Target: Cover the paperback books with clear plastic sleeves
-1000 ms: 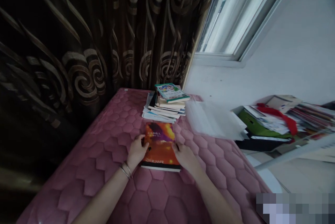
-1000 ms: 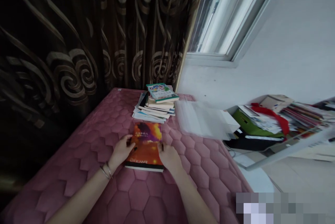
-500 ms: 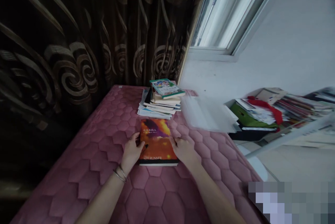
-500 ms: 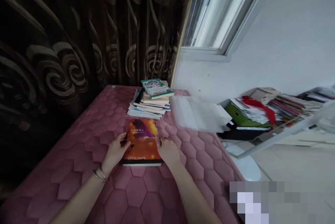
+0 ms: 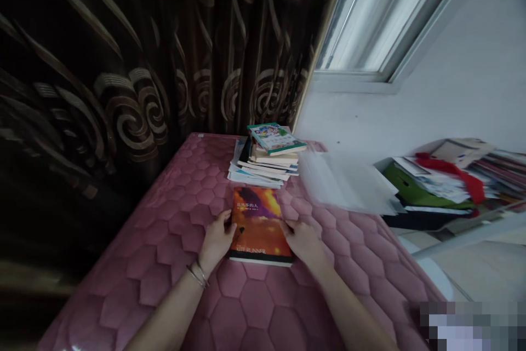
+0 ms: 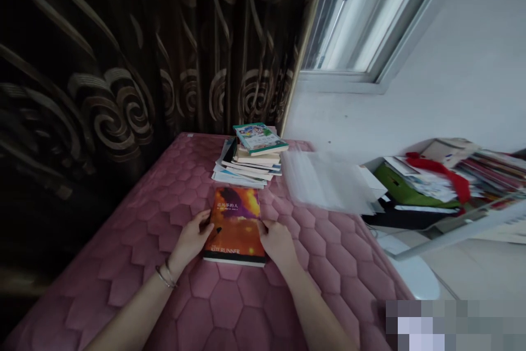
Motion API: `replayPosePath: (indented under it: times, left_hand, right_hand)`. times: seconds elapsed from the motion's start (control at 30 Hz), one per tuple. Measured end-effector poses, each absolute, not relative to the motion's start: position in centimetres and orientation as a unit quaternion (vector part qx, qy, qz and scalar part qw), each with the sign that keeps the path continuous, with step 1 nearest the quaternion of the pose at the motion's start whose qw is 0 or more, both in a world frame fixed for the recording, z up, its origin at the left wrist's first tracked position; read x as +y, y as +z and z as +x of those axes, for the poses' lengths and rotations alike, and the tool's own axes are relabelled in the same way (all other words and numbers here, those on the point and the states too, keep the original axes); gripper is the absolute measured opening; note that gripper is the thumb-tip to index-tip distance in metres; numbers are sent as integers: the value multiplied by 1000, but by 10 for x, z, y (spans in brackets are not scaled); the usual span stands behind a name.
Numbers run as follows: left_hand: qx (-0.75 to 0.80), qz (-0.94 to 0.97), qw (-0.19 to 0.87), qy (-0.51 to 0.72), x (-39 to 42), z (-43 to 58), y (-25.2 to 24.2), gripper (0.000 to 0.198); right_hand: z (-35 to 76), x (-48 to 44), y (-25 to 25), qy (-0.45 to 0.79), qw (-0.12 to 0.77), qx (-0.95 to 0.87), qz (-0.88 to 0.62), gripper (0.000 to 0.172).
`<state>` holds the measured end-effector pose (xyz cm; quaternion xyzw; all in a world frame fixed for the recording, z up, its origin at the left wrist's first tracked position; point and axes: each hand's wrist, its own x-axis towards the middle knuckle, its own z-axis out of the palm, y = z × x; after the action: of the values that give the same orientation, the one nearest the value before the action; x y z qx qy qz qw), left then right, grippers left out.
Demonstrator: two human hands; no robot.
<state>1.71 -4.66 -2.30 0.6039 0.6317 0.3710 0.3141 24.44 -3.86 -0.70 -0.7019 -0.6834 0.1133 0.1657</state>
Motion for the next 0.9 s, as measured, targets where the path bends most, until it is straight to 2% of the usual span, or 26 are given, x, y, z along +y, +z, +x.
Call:
replayPosePath:
  times: [0.2, 0.4, 0.67, 0.9]
  left_hand:
    - [623, 631, 297, 353, -50, 20, -28, 45]
    - [630, 620, 309, 352, -47, 17, -28, 43]
    - [621, 701, 112, 333, -48, 27, -49, 41]
    - [622, 742, 50, 245, -52, 29, -46, 45]
  right_hand:
    - [245, -37, -14, 127, 179, -696, -683, 32]
    - [248, -35, -15, 155, 217, -690, -672, 31]
    - [247, -34, -22, 141, 205, -686, -684, 30]
    - [248, -35, -14, 181, 207, -681, -679, 28]
